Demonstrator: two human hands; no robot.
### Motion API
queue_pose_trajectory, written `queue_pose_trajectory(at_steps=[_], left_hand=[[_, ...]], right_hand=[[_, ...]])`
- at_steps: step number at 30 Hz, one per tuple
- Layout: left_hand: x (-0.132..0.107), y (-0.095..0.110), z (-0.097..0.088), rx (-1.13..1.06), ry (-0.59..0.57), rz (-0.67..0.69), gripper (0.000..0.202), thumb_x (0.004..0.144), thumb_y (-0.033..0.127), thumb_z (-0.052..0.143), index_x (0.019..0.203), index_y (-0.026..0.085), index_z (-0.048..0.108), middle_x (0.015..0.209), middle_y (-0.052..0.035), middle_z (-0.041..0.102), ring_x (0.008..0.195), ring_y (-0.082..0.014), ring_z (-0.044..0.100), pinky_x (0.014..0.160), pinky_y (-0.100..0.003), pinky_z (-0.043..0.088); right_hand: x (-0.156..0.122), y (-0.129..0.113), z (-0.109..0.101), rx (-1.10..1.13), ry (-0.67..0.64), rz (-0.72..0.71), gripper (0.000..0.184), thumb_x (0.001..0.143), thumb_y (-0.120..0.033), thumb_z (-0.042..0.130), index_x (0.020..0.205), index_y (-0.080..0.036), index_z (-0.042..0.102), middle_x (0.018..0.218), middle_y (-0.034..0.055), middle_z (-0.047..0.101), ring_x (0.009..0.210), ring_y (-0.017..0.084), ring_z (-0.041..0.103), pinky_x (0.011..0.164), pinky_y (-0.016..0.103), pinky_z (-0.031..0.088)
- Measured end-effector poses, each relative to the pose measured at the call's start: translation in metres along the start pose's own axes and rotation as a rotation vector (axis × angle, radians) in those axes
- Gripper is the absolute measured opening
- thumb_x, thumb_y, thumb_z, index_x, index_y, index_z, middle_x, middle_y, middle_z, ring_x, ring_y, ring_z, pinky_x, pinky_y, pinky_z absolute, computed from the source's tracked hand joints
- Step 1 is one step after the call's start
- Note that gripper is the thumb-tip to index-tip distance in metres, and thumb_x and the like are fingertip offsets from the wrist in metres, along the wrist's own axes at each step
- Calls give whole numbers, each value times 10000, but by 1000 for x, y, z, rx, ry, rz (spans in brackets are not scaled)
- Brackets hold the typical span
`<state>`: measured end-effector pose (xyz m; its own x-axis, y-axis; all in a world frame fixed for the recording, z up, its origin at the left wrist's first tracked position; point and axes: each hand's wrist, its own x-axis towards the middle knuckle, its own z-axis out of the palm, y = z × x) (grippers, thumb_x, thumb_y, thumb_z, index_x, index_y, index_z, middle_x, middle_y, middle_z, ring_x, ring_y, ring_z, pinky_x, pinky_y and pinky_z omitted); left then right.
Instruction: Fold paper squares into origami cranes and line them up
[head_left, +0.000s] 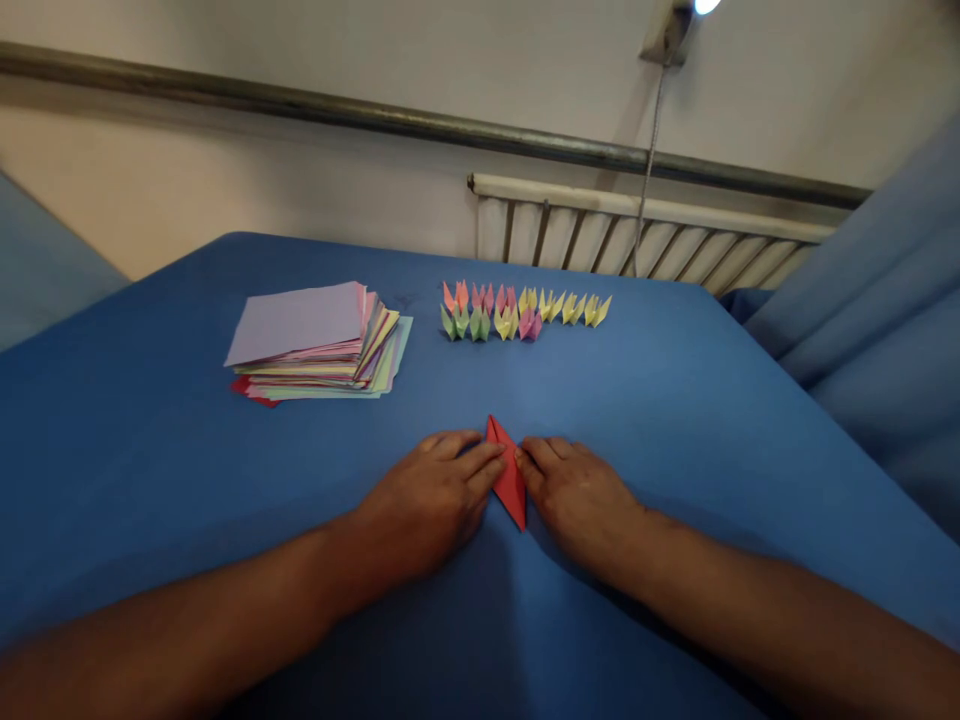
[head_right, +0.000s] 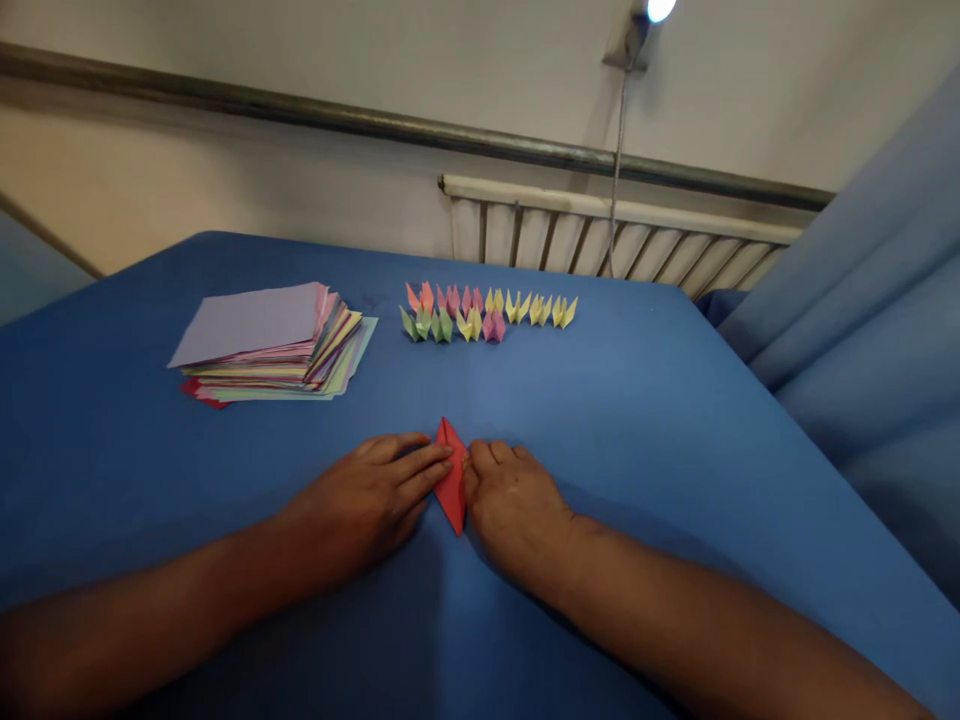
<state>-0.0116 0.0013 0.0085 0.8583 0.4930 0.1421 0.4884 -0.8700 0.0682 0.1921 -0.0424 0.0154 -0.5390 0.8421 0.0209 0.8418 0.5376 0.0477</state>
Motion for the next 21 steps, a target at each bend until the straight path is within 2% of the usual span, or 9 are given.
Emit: queue_pose_trajectory(at_steps=[2,5,11,14,18,21], left_hand=[[0,1,0,-7,12,16,392,899,213,447,1275,148,540,1291,-115,590,1190,-279,508,980,-439,385],[1,0,-4,-4,9,45,339,898,217,445,1199,152,588,1208,-105,642,1074,-255,575,920,-415,412],[3,1,-11,52,-31,53,255,909,211,440,1063,153,634,1091,-97,680,927,-231,611,831,-399,439],[5,3,-8,8,-9,25,265,912,223,453,1103,156,624,1105,-102,674,975,-239,599,859,-403,440],[6,4,-2,-90,53,68,315,930,224,428,1196,173,589,1199,-82,644,1109,-227,552,958,-391,405],[6,2,-2,-103,39,61,289,931,250,433,1140,177,618,1141,-79,667,1063,-229,573,941,-400,413]], right_hand=[[0,0,1,18,15,-6,345,882,-81,425,1183,-91,591,1080,162,611,901,264,551,755,402,472],[1,1,1,51,26,-10,313,882,-78,420,1119,-111,623,1072,156,613,916,263,553,772,406,472],[-2,-2,0,-7,-6,-1,286,875,-73,421,1023,-131,659,1062,153,622,891,260,562,723,397,479],[-2,-4,0,-27,-10,8,284,878,-77,426,1048,-121,649,1049,157,624,878,259,564,711,392,478],[-1,-1,2,7,6,6,291,885,-90,416,1074,-125,635,1028,146,626,873,250,559,737,388,479],[-2,5,2,63,16,-22,292,886,-85,415,1073,-139,634,1057,143,624,918,252,559,793,397,475]])
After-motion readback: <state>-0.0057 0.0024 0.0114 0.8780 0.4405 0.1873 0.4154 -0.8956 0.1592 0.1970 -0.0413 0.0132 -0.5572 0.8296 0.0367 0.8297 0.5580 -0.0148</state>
